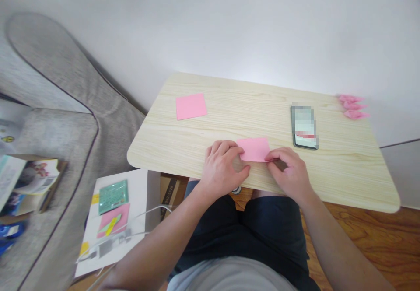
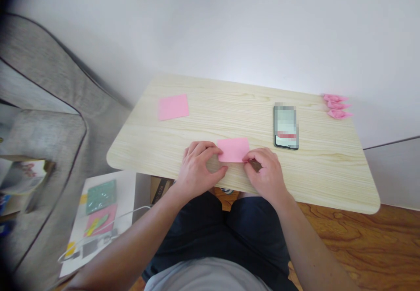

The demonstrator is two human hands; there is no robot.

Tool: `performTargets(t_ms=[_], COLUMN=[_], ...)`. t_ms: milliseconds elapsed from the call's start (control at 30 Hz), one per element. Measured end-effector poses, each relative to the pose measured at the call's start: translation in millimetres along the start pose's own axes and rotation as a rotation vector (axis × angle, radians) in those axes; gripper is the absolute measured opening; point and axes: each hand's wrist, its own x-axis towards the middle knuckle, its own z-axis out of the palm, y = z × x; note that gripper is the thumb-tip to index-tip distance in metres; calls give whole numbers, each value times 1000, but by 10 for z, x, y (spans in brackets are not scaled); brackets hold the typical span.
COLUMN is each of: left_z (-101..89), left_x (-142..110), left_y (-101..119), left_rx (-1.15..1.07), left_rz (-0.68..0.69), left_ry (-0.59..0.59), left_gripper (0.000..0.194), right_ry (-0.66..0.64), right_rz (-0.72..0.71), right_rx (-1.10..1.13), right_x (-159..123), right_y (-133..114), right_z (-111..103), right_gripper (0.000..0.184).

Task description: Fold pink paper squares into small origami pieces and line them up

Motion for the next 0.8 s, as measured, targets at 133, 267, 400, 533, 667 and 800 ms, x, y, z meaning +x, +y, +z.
performTargets(t_ms=[133,267,400,533,667,800], left_z=[-34,-31,-12,-1,19,38], left_x=[-4,-3,-7,12,56,91], left_y=[-34,-38,2,42,50,37], left_rx=[-51,-48,-14,-8,-26,-10], left_rz=[57,74,97,92,43,-16], left_ry=[1,-19,-61,-100,-109,-85], left_gripper=[22,18,16,17,15,14], right_ry=[-5,-8,31,-21,-9,2], right_rz=[0,-46,-106,-103,-63,-9], right_rx=[48,20,-139,-166,-135,-117], right_x=[-1,-2,-46,-92,-77,-21], right_y=[-9,-22,-61,-63,-14,-6], right_z=[-33,-54,-46,-38,-56,-76], right_gripper=[17,12,8,7,9,13])
